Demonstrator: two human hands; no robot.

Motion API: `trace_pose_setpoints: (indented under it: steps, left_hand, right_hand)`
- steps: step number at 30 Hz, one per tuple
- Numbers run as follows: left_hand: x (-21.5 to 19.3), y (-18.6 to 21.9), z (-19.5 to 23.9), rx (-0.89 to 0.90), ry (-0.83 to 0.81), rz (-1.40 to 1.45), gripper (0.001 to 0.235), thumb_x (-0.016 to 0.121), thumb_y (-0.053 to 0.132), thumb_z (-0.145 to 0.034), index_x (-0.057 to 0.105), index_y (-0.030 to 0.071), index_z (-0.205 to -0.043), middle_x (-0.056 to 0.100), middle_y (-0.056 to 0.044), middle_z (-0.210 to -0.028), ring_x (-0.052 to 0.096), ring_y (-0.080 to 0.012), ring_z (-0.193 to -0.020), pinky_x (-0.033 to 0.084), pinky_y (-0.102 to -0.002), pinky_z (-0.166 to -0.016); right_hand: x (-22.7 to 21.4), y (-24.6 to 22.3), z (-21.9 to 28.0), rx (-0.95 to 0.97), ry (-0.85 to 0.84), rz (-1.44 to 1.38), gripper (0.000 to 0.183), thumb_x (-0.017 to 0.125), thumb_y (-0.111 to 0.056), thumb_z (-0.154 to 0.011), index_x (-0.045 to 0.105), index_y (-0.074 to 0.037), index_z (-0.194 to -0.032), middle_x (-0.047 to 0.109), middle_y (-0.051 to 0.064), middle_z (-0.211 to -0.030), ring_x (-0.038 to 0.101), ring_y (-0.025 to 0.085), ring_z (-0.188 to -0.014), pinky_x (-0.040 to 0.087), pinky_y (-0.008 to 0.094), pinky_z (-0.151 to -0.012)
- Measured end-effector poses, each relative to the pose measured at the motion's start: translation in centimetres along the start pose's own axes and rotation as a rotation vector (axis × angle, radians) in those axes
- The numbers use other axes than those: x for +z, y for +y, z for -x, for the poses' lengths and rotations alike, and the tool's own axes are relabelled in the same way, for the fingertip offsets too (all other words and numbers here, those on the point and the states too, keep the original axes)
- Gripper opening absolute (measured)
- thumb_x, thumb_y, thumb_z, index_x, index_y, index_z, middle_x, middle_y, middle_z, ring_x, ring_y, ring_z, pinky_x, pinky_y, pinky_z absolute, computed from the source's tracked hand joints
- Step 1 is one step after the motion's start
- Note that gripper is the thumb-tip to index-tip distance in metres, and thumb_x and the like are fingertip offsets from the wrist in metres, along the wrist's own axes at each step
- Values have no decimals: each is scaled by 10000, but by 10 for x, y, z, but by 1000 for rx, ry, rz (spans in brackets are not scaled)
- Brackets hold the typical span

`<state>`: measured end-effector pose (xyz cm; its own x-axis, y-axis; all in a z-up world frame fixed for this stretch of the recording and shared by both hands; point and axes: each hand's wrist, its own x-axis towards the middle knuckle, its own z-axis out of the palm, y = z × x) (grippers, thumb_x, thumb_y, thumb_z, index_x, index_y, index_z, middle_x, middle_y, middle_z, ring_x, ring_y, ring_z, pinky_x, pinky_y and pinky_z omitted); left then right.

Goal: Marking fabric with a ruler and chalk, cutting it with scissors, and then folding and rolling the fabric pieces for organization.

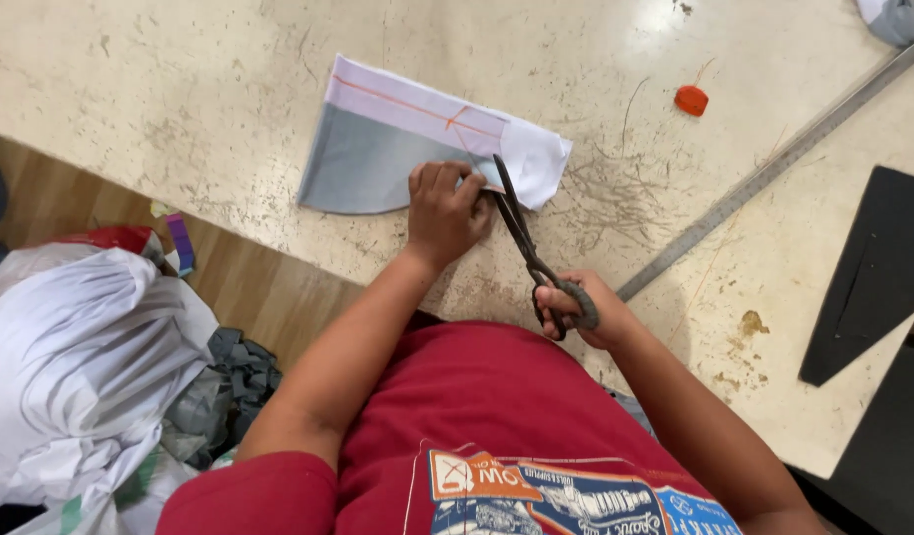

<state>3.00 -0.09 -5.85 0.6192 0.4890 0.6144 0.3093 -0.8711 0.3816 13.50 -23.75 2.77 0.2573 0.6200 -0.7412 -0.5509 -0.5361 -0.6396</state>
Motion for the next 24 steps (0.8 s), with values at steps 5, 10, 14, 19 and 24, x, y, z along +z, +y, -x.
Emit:
trace_pose_setpoints:
  steps: [5, 10, 14, 19, 24]
  left_hand:
    - [-6, 4, -4, 69, 26, -64, 109, 696, 232, -782, 620, 232, -859, 530, 27, -920, 545, -205, -883, 387, -407, -863]
    - [-23, 9, -15, 133, 99, -43, 79, 666, 178, -862, 604, 191, -815, 527, 3, -874, 533, -200, -834, 364, -373, -831]
    - [-21, 8, -12, 166, 123, -58, 100, 641, 211, -936, 625, 194, -838, 533, 0, -857, 530, -195, -808, 358, -366, -812]
    - [-30, 10, -18, 173, 108, -53, 65, 638, 199, -937, 645, 182, -874, 533, 2, -866, 529, -191, -822, 356, -361, -817]
    - [-33, 10, -23, 179, 103, -32, 89, 620, 179, -954, 641, 167, -868, 537, -7, -871, 532, -200, -830, 357, -360, -821]
  right_hand:
    - [13, -25, 5, -2, 2, 101, 270, 842, -58, -825, 636, 84, -725, 591, 218, -542, 698, 333, -461, 579, 422, -413]
    - [20, -30, -13, -104, -31, 274, 314, 868, -111, -806, 632, 77, -719, 611, 211, -528, 669, 280, -476, 557, 380, -434]
    - [25, -34, -24, -133, -11, 299, 369, 894, -147, -786, 607, 65, -695, 601, 198, -509, 647, 253, -471, 553, 344, -457]
    - [21, -27, -26, -84, 48, 273, 339, 919, -96, -744, 622, 62, -708, 583, 196, -512, 654, 250, -480, 557, 339, -462]
    - [20, -30, -27, -107, 32, 332, 340, 924, -100, -741, 638, 81, -712, 595, 207, -527, 654, 265, -475, 553, 360, -449]
